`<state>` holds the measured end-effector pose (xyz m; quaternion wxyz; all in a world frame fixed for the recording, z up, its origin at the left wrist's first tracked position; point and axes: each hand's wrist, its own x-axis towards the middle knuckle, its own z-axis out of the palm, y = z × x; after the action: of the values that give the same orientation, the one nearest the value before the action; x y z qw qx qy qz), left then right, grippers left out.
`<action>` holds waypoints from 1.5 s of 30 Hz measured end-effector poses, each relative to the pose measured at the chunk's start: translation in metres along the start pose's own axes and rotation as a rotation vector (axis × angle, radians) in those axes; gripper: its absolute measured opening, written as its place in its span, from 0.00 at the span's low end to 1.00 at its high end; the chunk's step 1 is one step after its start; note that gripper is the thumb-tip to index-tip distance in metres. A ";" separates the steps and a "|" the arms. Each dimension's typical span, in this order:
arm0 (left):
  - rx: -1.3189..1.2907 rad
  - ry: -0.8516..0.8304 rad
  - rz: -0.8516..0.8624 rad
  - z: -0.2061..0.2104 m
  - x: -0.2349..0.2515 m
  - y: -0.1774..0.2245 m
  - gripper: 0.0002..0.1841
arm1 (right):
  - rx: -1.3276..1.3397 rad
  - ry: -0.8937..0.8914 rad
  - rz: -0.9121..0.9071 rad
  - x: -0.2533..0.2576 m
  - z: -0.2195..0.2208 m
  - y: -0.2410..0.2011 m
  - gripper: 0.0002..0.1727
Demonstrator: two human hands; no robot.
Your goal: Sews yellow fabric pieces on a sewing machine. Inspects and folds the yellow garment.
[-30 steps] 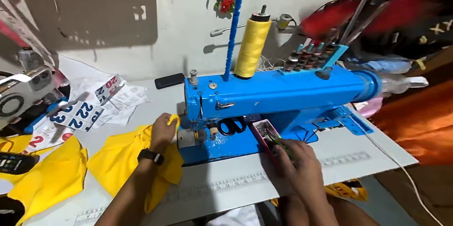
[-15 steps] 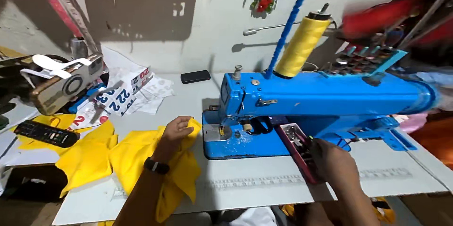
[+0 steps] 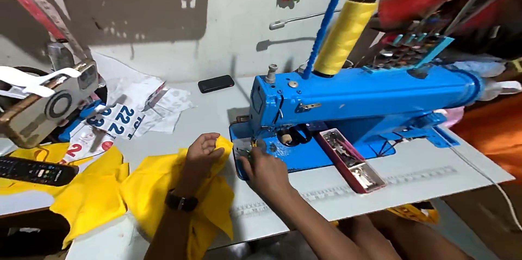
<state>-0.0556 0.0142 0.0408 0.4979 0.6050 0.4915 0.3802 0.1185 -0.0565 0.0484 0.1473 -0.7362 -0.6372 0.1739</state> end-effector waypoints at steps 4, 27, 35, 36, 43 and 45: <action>-0.016 -0.018 -0.009 0.001 -0.001 0.004 0.21 | -0.061 -0.050 0.020 0.014 -0.004 -0.019 0.26; 0.247 -0.185 0.122 0.019 -0.007 0.003 0.25 | -0.017 0.180 0.025 -0.028 -0.012 0.059 0.24; 0.584 -0.139 -0.013 0.020 -0.051 0.011 0.24 | 0.019 0.072 -0.056 -0.015 0.003 0.032 0.22; 0.566 -0.101 0.001 0.019 -0.055 0.008 0.24 | 0.018 0.074 -0.061 -0.015 0.004 0.030 0.22; 0.504 0.047 0.041 0.021 -0.066 -0.003 0.24 | 0.041 0.086 -0.088 -0.011 0.011 0.018 0.20; 0.512 0.045 0.040 0.022 -0.066 -0.003 0.24 | 0.023 -0.061 -0.033 -0.007 0.003 0.013 0.22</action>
<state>-0.0505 -0.0549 0.0348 0.3100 0.7123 0.5706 0.2663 0.1273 -0.0654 0.0404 0.1392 -0.7183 -0.6513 0.2013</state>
